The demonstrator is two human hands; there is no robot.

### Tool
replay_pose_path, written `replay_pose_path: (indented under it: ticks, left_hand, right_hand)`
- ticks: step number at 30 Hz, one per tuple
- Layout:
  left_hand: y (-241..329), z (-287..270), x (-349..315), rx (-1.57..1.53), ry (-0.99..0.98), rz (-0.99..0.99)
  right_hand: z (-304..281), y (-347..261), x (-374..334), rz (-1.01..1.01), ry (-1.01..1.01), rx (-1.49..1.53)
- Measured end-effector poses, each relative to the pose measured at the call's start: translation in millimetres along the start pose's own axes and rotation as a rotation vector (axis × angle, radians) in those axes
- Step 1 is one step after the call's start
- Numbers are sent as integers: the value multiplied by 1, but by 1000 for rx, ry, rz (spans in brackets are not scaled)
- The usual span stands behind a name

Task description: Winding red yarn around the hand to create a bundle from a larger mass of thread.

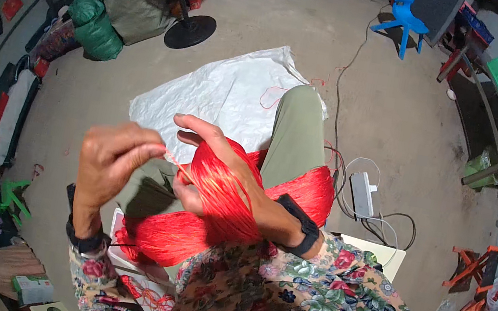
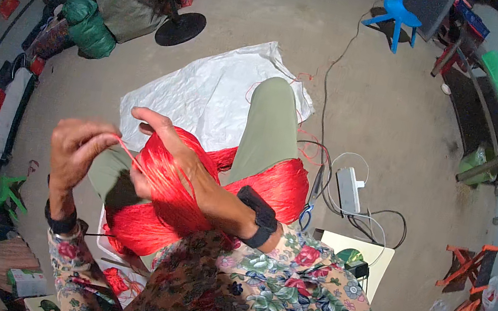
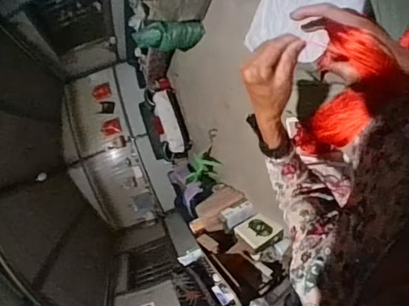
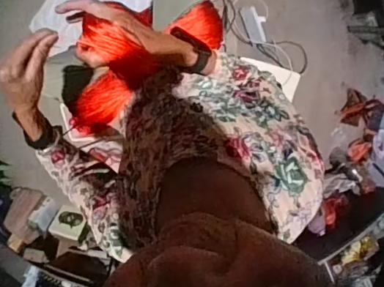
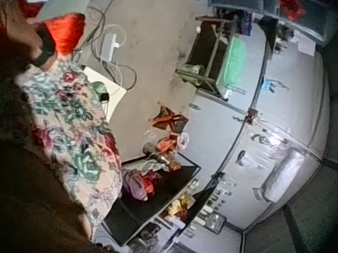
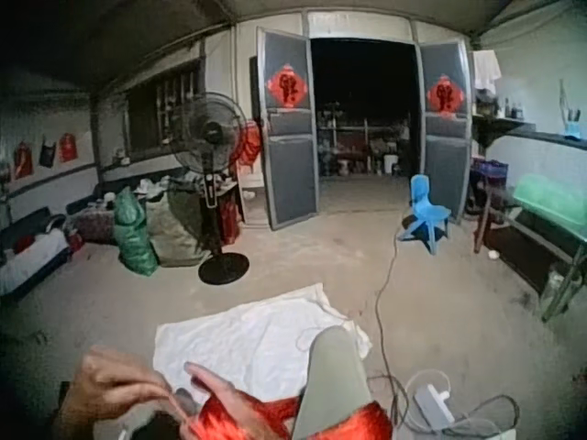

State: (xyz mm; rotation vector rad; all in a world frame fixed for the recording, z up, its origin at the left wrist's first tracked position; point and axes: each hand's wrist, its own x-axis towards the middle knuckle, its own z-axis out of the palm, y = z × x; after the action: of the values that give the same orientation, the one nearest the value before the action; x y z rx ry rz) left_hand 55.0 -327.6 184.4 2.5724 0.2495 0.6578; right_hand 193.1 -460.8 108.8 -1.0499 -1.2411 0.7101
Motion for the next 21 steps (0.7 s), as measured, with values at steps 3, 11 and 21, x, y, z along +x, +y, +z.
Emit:
replay_pose_path:
  ticks: [3, 11, 21]
  left_hand:
    - [-18, 23, 10, -320, 0, -218]
    - [-25, 114, -14, -566, 92, -170]
    - [-17, 143, -31, -165, -233, -208]
  right_hand:
    - [6, -12, -3, 35, 35, 8]
    - [-8, -8, -2, -52, -20, 618]
    - [-38, 71, 83, -339, 279, -178]
